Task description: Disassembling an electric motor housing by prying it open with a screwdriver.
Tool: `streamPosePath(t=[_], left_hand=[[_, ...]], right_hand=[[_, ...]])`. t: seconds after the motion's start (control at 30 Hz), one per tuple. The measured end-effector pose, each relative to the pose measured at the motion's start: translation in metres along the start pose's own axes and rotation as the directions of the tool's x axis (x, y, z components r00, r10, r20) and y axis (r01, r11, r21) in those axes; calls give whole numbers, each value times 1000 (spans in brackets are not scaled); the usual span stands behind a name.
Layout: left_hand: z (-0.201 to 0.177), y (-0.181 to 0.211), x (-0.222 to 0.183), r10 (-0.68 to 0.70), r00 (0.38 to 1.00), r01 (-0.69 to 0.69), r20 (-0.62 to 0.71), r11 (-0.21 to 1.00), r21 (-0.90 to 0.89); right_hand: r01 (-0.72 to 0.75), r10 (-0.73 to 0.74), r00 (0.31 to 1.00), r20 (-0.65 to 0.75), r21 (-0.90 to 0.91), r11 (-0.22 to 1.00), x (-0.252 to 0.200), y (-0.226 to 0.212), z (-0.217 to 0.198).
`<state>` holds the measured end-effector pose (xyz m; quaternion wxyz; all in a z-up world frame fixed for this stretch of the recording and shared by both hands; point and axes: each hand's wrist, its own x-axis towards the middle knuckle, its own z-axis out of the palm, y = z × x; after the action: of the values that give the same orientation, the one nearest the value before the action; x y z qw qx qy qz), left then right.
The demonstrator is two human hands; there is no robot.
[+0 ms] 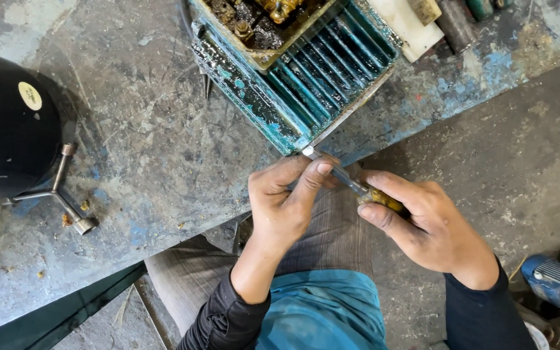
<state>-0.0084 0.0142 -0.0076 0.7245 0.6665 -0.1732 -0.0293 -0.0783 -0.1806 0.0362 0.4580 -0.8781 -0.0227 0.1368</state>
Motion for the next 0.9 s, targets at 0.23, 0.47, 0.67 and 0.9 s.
streamPosePath(t=[0.23, 0.47, 0.67, 0.9], left_hand=[[-1, -9, -4, -45, 998, 42, -32, 996, -82], [-3, -8, -4, 28, 1000, -28, 0, 999, 21], [-2, -12, -6, 21, 1000, -21, -2, 999, 46], [-1, -14, -7, 28, 999, -26, -29, 996, 85]], right_hand=[[-5, 6, 1000, 14, -71, 997, 4, -3, 2], [-52, 52, 999, -7, -42, 998, -2, 6, 4], [-76, 77, 997, 6, -46, 996, -4, 6, 3], [-155, 157, 987, 17, -75, 985, -5, 5, 2]])
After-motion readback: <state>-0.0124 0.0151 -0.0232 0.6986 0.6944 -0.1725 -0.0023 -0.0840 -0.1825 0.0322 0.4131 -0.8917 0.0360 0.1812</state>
